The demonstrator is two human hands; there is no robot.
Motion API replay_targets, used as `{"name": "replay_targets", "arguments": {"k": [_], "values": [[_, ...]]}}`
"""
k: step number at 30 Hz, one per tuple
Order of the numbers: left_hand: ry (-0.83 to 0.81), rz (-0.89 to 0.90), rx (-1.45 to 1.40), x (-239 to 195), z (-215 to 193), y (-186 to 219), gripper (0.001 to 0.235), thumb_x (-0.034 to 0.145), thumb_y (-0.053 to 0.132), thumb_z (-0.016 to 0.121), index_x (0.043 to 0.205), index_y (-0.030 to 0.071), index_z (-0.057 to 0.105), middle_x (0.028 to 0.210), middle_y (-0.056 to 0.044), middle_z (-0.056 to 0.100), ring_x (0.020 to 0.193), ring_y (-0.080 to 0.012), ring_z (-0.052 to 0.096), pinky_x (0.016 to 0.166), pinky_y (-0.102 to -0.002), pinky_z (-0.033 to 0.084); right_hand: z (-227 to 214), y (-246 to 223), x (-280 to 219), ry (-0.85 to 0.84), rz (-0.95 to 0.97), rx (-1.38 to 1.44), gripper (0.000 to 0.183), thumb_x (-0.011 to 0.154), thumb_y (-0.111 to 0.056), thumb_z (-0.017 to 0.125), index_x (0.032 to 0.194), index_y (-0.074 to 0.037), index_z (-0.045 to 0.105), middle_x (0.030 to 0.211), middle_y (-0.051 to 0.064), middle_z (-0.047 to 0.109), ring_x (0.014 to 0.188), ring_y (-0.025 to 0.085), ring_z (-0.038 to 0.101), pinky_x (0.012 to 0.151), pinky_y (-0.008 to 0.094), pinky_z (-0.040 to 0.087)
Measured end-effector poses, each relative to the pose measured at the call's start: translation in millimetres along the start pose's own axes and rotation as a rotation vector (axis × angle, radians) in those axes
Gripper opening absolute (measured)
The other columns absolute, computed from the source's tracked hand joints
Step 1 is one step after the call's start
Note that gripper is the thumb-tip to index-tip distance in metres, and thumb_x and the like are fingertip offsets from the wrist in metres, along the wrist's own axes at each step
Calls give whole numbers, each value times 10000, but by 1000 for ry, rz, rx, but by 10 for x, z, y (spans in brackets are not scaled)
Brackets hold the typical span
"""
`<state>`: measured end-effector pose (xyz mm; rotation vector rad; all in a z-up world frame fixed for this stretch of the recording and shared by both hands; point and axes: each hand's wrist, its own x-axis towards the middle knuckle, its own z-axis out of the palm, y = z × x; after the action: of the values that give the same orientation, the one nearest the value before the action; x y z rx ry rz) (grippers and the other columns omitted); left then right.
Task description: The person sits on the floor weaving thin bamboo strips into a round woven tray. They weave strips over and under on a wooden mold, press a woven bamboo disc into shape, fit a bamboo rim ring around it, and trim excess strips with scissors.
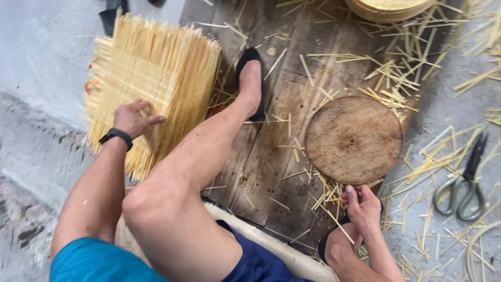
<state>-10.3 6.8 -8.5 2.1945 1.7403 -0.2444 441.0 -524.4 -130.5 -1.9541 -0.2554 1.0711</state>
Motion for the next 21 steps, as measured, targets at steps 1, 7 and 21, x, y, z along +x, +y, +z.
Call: {"name": "replay_targets", "arguments": {"k": [1, 7, 21], "values": [[-8, 13, 35, 23, 11, 33, 862, 670, 563, 893, 1350, 85, 668, 1504, -216, 521, 1324, -352, 563, 1120, -410, 426, -8, -28, -7, -3, -10, 16, 223, 1030, -203, 628, 1035, 18, 651, 825, 98, 720, 692, 126, 656, 602, 259, 525], [64, 107, 199, -266, -306, 441, 544, 859, 326, 735, 1354, 114, 665, 1120, -262, 677, 1022, -418, 668, 933, -493, 526, 23, -67, 3, -20, -16, -26, 212, 1026, -195, 628, 1040, 15, 649, 820, 99, 729, 704, 132, 675, 603, 262, 535], [430, 1299, 26, -1869, -876, 3589, 347, 946, 2, 635, 1287, -53, 600, 1195, -273, 684, 1086, -387, 696, 901, -441, 591, -821, -1163, -307, 304, -278, 1, 474, 1071, -401, 503, 1351, -57, 671, 1307, 185, 696, 1136, 295, 658, 1051, 413, 468]]}}
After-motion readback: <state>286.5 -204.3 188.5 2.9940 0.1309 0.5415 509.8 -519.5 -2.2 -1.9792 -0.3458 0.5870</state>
